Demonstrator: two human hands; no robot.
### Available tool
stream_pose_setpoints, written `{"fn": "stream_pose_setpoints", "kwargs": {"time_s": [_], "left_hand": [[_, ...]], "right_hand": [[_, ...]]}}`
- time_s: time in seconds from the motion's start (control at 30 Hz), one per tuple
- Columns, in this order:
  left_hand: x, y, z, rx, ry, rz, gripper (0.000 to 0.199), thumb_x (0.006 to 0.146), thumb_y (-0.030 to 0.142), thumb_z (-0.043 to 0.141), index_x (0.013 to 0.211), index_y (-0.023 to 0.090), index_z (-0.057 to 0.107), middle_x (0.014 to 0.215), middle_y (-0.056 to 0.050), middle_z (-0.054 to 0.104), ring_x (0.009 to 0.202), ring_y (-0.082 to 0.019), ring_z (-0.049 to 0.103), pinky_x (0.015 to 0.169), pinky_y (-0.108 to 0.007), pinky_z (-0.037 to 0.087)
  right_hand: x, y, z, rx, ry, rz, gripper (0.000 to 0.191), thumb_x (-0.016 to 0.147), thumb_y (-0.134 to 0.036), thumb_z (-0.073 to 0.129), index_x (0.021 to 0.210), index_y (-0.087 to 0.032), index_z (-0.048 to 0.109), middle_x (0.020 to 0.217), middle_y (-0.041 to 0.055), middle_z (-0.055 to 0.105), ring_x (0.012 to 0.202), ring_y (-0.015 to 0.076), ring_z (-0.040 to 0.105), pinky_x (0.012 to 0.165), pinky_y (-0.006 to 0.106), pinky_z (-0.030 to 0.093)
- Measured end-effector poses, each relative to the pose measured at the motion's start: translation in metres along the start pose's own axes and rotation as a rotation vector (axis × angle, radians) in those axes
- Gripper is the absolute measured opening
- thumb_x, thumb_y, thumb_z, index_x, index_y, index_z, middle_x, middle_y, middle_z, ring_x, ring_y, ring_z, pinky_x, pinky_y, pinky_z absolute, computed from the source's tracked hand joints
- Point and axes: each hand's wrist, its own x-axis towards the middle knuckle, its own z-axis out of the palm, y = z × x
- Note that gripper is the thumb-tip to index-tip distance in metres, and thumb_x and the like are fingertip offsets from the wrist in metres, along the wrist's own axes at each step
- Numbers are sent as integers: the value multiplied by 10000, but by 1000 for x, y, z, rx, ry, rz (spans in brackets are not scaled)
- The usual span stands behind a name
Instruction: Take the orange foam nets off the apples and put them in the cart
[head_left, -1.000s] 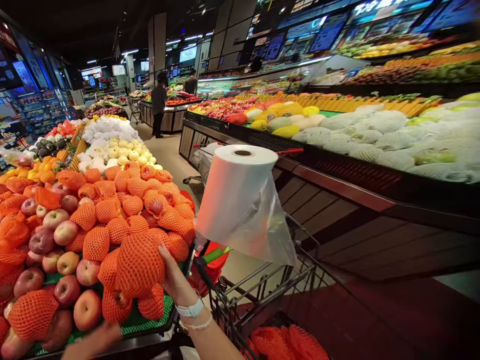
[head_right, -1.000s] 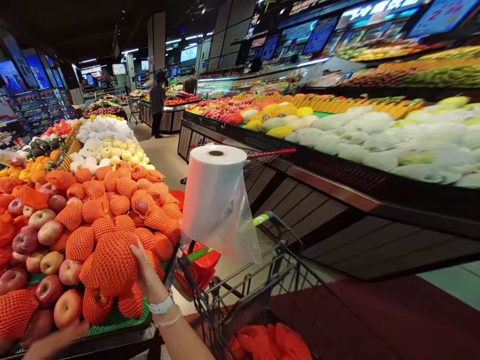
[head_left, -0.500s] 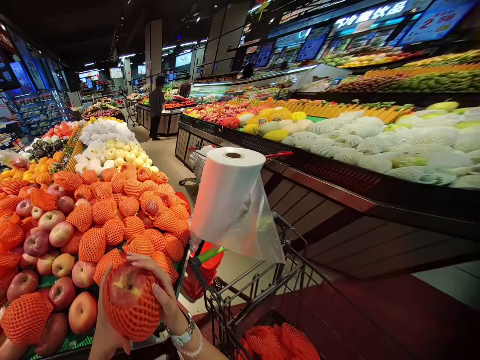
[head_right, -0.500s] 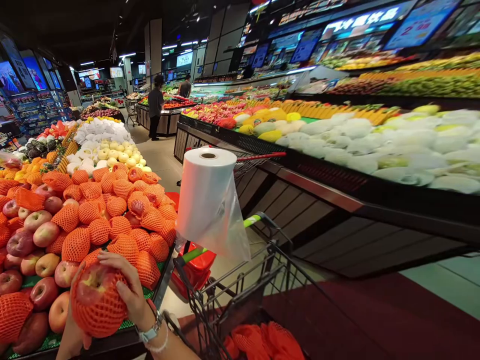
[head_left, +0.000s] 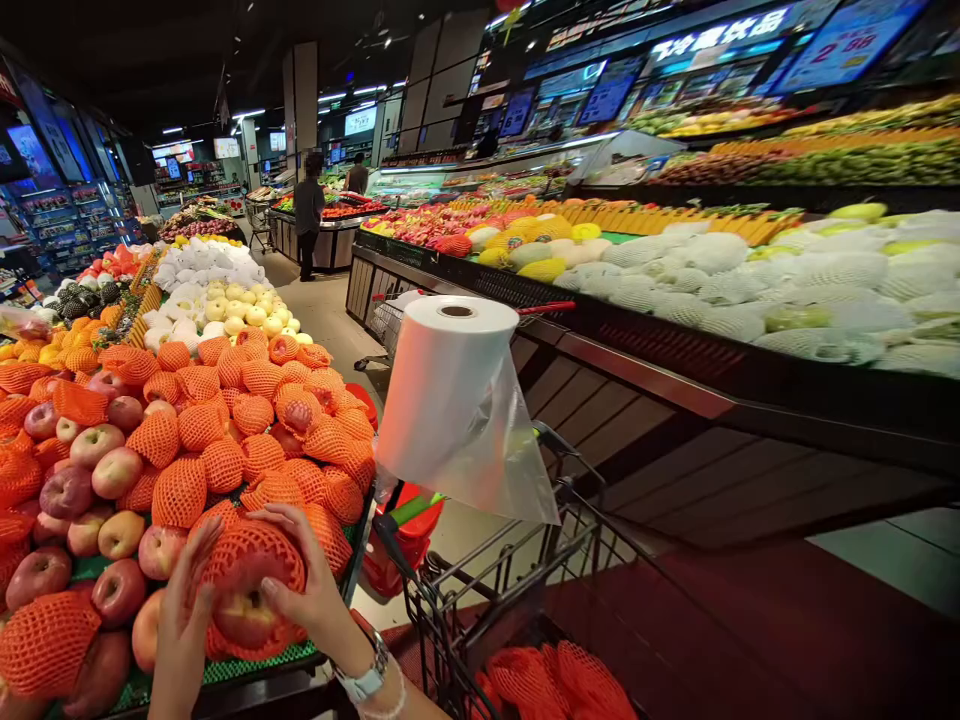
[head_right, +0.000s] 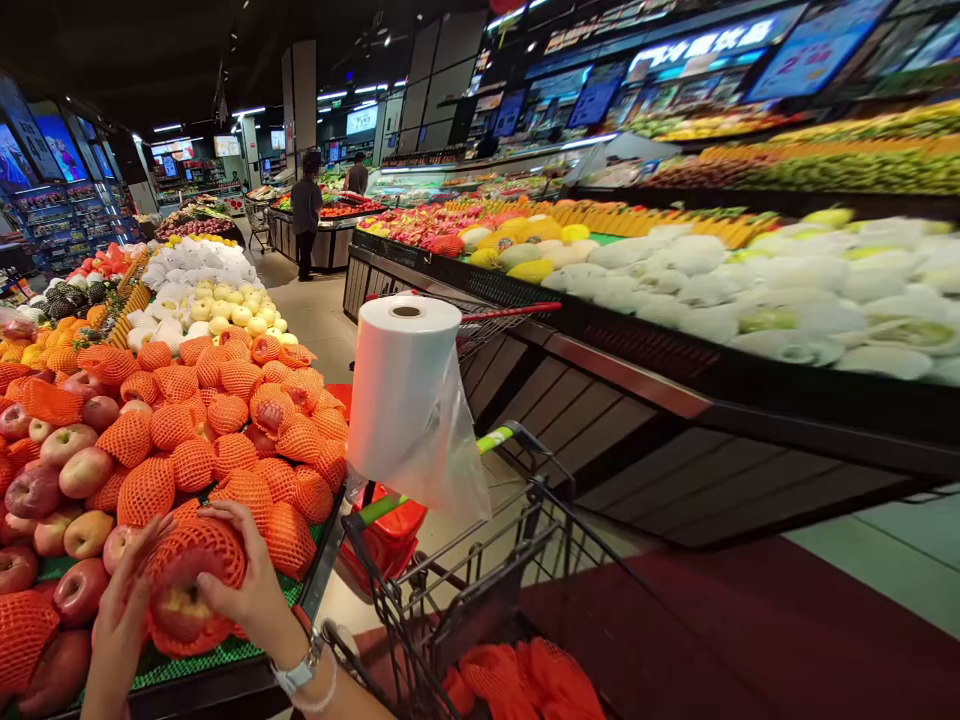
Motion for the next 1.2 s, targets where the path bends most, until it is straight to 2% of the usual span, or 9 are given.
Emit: {"fn": "stream_pose_setpoints", "kwargs": {"time_s": [0.1, 0.17, 0.3, 0.4, 0.57, 0.73, 0.87, 1.0, 1.2], "left_hand": [[0, 25, -1, 133, 69, 4, 365, 938, 381, 595, 1297, 323, 627, 1350, 27, 637, 1298, -147, 557, 1073, -204, 461], [0, 35, 1, 262, 148, 140, 285, 952, 320, 579, 1217, 280, 675, 1262, 41, 689, 1213, -112, 617, 999, -137, 483], [0, 38, 9, 608, 389, 494, 211, 971, 188, 524, 1102, 186, 689, 1041, 2, 766, 913, -98, 727, 807, -137, 535], [0, 35, 11, 696, 513, 567, 208, 956, 122, 532, 1102, 164, 674, 963, -19, 774, 835, -102, 728, 785, -167, 527], [-8, 25, 9, 431, 304, 633, 512, 923, 51, 512, 1382, 278, 533, 1268, -16, 658, 1231, -143, 594, 1087, -261, 448], [-19, 3, 14, 442, 120, 380, 944, 824, 517, 698, 1567, 336, 145, 1626, -132, 172, 1492, -307, 267, 1152, -495, 396], [-18, -13, 19, 472, 134, 311, 1009, 793, 333, 769, 1552, 342, 104, 1558, -163, 286, 1447, -318, 355, 1124, -548, 423], [5, -22, 20, 379, 166, 182, 950, 705, 273, 780, 1483, 251, 237, 1496, -169, 408, 1398, -327, 431, 1123, -535, 434], [103, 0, 10, 305, 191, 206, 992, 704, 445, 767, 1510, 187, 251, 1479, -185, 427, 1356, -330, 467, 1137, -520, 407]], "right_hand": [[-3, 4, 3, -160, -7, -103, 519, 812, -391, 731, 1279, -267, 539, 1297, 86, 586, 1242, 279, 546, 1114, 413, 404], [-5, 9, 4, -208, -7, -131, 537, 818, -381, 722, 1302, -263, 522, 1316, 92, 577, 1261, 287, 533, 1130, 424, 394], [-7, 21, 9, -210, 22, -137, 535, 823, -387, 715, 1299, -264, 504, 1361, 101, 555, 1313, 307, 501, 1154, 454, 373], [-8, 28, 16, -196, 79, -144, 465, 825, -398, 701, 1239, -273, 532, 1371, 96, 553, 1316, 317, 497, 1144, 475, 374], [-3, 30, 19, -217, 151, -135, 404, 826, -393, 699, 1183, -270, 558, 1353, 95, 571, 1314, 320, 496, 1152, 492, 357], [5, 25, 18, -203, 164, -65, 474, 837, -462, 686, 1251, -252, 587, 1370, 100, 576, 1321, 324, 492, 1166, 484, 351], [9, 28, 18, -209, 79, 27, 491, 871, -527, 651, 1287, -268, 618, 1389, 86, 585, 1331, 316, 493, 1178, 467, 341], [19, 39, 7, -175, -6, 51, 693, 863, -639, 628, 1446, -294, 485, 1561, 69, 422, 1472, 290, 331, 1245, 476, 222], [90, 36, -12, -93, -136, -3, 868, 812, -726, 623, 1516, -277, 389, 1630, 63, 304, 1527, 253, 221, 1272, 456, 122]]}}
